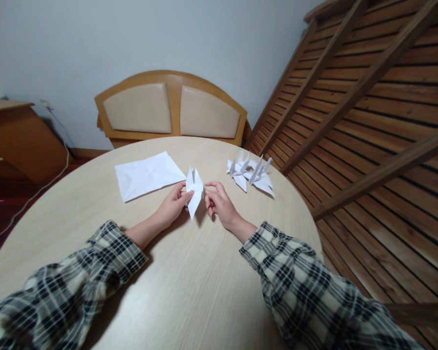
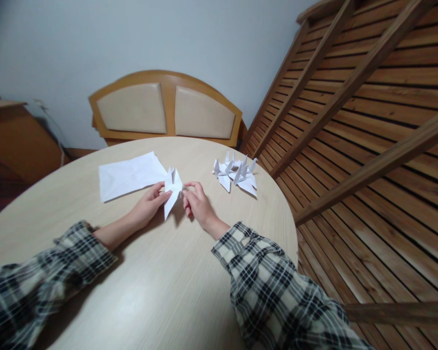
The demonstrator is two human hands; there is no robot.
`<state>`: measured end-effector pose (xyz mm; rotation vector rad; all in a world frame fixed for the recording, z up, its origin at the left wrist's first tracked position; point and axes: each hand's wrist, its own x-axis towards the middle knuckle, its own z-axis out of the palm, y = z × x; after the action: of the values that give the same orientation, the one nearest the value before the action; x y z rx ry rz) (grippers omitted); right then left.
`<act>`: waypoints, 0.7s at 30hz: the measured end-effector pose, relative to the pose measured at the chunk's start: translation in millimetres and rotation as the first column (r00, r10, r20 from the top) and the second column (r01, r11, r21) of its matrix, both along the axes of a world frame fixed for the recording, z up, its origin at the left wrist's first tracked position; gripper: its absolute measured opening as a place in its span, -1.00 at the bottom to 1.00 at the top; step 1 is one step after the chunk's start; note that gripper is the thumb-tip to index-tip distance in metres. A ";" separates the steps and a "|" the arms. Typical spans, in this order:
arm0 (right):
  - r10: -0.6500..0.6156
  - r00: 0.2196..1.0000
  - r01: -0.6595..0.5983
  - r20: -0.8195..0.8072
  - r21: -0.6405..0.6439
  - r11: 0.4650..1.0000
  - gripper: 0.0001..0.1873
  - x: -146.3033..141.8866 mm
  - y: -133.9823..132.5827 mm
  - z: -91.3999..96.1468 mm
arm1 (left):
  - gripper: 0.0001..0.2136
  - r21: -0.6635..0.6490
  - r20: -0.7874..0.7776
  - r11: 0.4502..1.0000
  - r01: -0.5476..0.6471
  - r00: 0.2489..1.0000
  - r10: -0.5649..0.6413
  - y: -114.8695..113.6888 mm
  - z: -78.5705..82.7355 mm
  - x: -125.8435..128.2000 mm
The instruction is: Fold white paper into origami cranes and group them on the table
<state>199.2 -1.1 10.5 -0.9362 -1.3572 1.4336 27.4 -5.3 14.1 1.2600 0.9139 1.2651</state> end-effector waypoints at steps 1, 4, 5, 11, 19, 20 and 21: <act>-0.015 1.000 0.015 0.009 -0.007 1.000 -0.69 -0.5 0.6 0.1 | -0.74 0.001 -0.003 1.000 -0.002 1.000 0.002 0.0 0.1 0.0; -0.036 0.998 0.037 0.051 -0.022 0.999 -0.61 -2.3 2.2 1.1 | -0.74 0.003 -0.008 1.000 0.006 1.000 -0.006 0.0 0.1 0.4; -0.035 0.997 0.037 0.064 -0.029 0.999 -0.61 -2.9 2.5 1.6 | -0.72 0.002 -0.008 1.000 0.016 1.000 -0.016 0.0 -0.1 0.6; 0.005 0.993 0.003 0.119 -0.071 0.997 -0.69 -5.4 2.0 4.8 | -0.65 0.032 -0.033 0.998 0.062 0.998 -0.061 -0.2 -3.5 1.2; 0.060 0.987 -0.050 0.149 -0.075 0.996 -0.65 -5.2 2.8 3.5 | -0.64 0.064 -0.083 0.994 0.086 0.993 -0.080 -0.2 -5.1 0.0; 0.065 0.987 -0.055 0.147 -0.074 0.996 -0.64 -5.1 3.1 2.9 | -0.64 0.067 -0.086 0.994 0.090 0.993 -0.084 -0.3 -4.9 0.0; 0.070 0.987 -0.060 0.145 -0.071 0.996 -0.64 -5.0 3.3 2.4 | -0.64 0.070 -0.088 0.993 0.093 0.992 -0.087 -0.4 -4.8 0.0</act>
<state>194.2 2.2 13.0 -1.0674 -1.4676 1.4902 27.4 -5.6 9.3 1.4067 0.8675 1.1912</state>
